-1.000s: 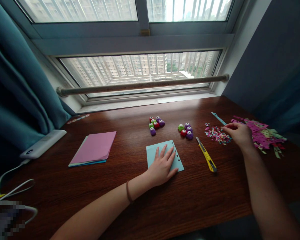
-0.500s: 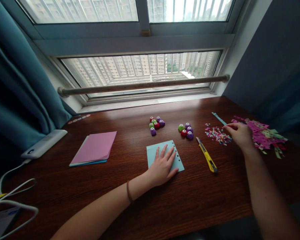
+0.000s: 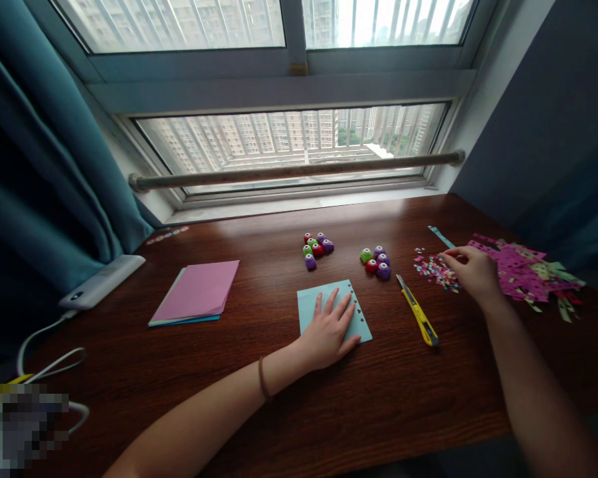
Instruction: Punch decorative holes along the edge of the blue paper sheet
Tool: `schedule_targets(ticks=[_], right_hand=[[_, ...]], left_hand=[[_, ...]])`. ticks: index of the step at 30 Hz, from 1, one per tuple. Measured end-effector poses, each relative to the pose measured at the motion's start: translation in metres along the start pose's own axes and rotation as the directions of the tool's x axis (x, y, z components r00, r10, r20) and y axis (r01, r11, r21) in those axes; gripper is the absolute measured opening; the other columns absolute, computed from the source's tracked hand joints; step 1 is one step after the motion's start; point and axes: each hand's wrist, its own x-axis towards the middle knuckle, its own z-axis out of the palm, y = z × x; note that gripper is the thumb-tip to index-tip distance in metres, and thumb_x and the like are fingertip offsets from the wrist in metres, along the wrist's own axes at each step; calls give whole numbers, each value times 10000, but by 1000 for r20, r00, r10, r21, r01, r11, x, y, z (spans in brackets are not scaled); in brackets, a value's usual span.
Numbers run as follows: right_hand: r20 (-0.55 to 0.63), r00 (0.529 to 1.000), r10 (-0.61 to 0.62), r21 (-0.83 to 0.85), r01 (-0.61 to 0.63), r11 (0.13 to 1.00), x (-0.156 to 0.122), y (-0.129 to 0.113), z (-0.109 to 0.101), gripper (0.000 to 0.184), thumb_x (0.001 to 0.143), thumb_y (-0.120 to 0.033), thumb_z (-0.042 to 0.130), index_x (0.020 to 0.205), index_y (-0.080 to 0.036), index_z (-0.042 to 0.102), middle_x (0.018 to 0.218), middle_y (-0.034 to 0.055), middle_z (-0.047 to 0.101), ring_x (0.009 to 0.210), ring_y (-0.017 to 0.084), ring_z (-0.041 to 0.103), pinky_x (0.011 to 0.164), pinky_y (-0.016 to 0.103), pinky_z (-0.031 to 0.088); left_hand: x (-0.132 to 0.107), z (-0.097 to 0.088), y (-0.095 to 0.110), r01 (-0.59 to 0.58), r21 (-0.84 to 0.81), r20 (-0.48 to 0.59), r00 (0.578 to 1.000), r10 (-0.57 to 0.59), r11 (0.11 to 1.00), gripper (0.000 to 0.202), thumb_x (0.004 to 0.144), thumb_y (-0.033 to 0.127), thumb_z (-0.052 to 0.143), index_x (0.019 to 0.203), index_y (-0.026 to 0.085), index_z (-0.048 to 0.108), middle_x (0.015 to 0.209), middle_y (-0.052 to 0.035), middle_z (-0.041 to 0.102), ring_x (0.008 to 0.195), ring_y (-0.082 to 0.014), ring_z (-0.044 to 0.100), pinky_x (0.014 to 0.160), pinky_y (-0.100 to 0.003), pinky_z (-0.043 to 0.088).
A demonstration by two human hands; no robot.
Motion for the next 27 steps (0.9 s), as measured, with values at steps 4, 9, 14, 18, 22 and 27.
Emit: schedule_targets(ticks=[4, 9, 14, 18, 22, 27], right_hand=[[135, 990, -48, 233, 16, 972, -10, -36, 11, 316, 730, -479, 596, 728, -167, 646, 750, 52, 620, 605, 179, 558, 556, 287, 431], [348, 897, -273, 405, 118, 906, -27, -100, 30, 236, 790, -395, 582, 735, -173, 643, 752, 38, 593, 598, 151, 535, 543, 259, 414], [419, 762, -494, 419, 320, 850, -28, -147, 68, 73, 794, -208, 610, 736, -165, 624, 767, 25, 570, 645, 135, 542, 612, 236, 421], [445, 754, -483, 310, 376, 873, -12, -168, 107, 66, 775, -157, 637, 839, -157, 625, 844, 33, 581, 689, 141, 556, 662, 234, 435], [417, 761, -497, 250, 430, 868, 5, -181, 141, 252, 739, -122, 652, 984, -177, 620, 1039, 65, 557, 937, 220, 501, 845, 308, 398], [404, 758, -512, 187, 479, 857, 15, -189, 170, 439, 691, -120, 680, 1108, -219, 584, 1264, 54, 424, 1110, 280, 343, 966, 385, 293]], left_hand=[[-2, -1, 1, 21, 25, -26, 999, -20, 999, 615, 880, 568, 282, 1355, 180, 325, 1427, -88, 249, 1332, -323, 48, 1034, -581, 61], [-5, -3, 4, 94, 54, -78, 993, -90, 994, 545, 882, 549, 302, 1333, 250, 359, 1418, -78, 263, 1318, -356, 85, 1008, -614, 86], [-5, 0, 5, 103, 37, -59, 993, -100, 994, 486, 902, 467, 309, 1339, 256, 337, 1420, -84, 252, 1303, -353, 149, 998, -614, 127], [-5, 3, 3, 96, 24, -47, 994, -95, 995, 501, 894, 465, 334, 1344, 247, 325, 1422, -91, 246, 1299, -346, 168, 1003, -594, 150], [-5, 4, 2, 93, 17, -56, 994, -91, 996, 512, 891, 475, 332, 1346, 242, 321, 1421, -92, 251, 1297, -347, 173, 1004, -590, 153], [-6, 3, 2, 92, 15, -44, 995, -92, 996, 520, 889, 481, 336, 1348, 238, 320, 1423, -96, 247, 1301, -344, 169, 1006, -585, 150]])
